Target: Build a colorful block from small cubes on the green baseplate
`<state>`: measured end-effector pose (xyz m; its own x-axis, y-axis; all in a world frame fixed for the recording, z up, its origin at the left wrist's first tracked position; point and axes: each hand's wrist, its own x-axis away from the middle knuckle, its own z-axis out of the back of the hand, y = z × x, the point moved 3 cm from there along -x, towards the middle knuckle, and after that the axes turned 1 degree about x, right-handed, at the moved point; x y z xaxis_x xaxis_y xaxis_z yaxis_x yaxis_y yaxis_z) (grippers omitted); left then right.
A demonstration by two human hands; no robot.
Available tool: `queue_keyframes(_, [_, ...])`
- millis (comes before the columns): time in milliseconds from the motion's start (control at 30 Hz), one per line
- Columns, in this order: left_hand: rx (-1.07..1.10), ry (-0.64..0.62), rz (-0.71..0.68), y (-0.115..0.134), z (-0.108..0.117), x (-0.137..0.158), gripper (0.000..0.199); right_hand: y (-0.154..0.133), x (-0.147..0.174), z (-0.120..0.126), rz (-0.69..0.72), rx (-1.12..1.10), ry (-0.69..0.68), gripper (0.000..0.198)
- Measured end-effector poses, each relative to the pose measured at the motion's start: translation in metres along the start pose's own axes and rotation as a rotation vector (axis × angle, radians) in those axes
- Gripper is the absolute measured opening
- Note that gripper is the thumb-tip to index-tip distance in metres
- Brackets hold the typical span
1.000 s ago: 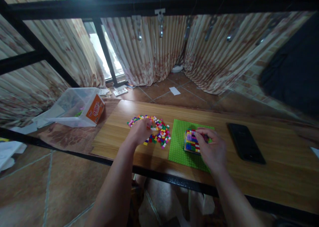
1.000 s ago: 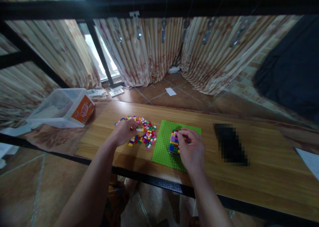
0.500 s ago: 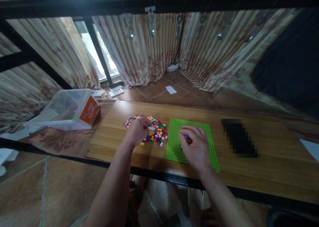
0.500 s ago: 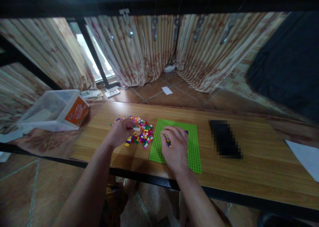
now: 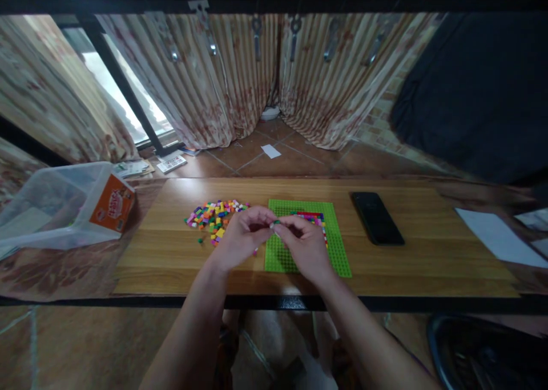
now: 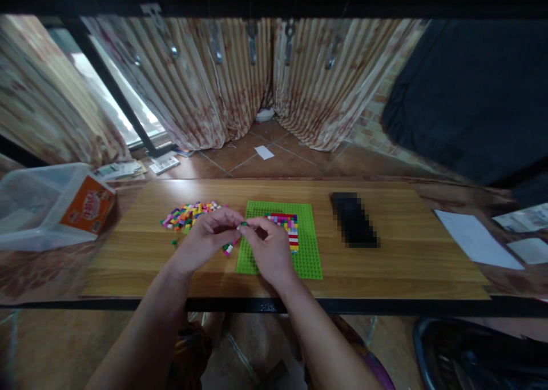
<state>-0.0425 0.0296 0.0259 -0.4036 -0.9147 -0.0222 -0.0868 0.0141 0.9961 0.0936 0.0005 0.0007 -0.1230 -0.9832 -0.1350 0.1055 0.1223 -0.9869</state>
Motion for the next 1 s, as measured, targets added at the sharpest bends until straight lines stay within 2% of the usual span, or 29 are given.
queue_keyframes(200, [0.049, -0.061, 0.029, -0.001, 0.002, 0.000, 0.024, -0.001, 0.002, -0.005, -0.257, -0.384, 0.043, 0.021])
queue_keyframes(333, [0.012, -0.066, 0.024, 0.000, 0.005, 0.003, 0.023, 0.001, 0.005, -0.012, -0.332, -0.535, 0.007, 0.019])
queue_keyframes(433, [-0.005, -0.046, 0.041, 0.000, 0.013, 0.005, 0.023, 0.003, 0.004, -0.018, -0.378, -0.570, -0.012, 0.018])
queue_keyframes(500, [-0.003, 0.045, 0.025, 0.000, 0.024, 0.006, 0.022, 0.005, 0.003, -0.022, -0.358, -0.451, -0.020, 0.015])
queue_keyframes(533, [0.005, 0.121, 0.012, 0.001, 0.032, 0.006, 0.022, 0.006, 0.002, -0.024, -0.311, -0.319, -0.020, 0.013])
queue_keyframes(633, [0.052, 0.386, -0.005, -0.001, 0.056, 0.008, 0.024, 0.007, 0.002, -0.032, -0.077, 0.267, -0.046, 0.010])
queue_keyframes(733, [0.094, 0.498, 0.002, -0.003, 0.068, 0.010, 0.025, 0.012, 0.003, -0.046, 0.065, 0.716, -0.116, 0.020])
queue_keyframes(833, [0.102, 0.487, 0.032, -0.003, 0.067, 0.012, 0.028, 0.018, 0.001, -0.054, 0.083, 0.827, -0.134, 0.020])
queue_keyframes(1000, [0.113, 0.450, 0.032, 0.000, 0.061, 0.013, 0.028, 0.013, -0.006, -0.053, 0.108, 0.696, -0.133, 0.011])
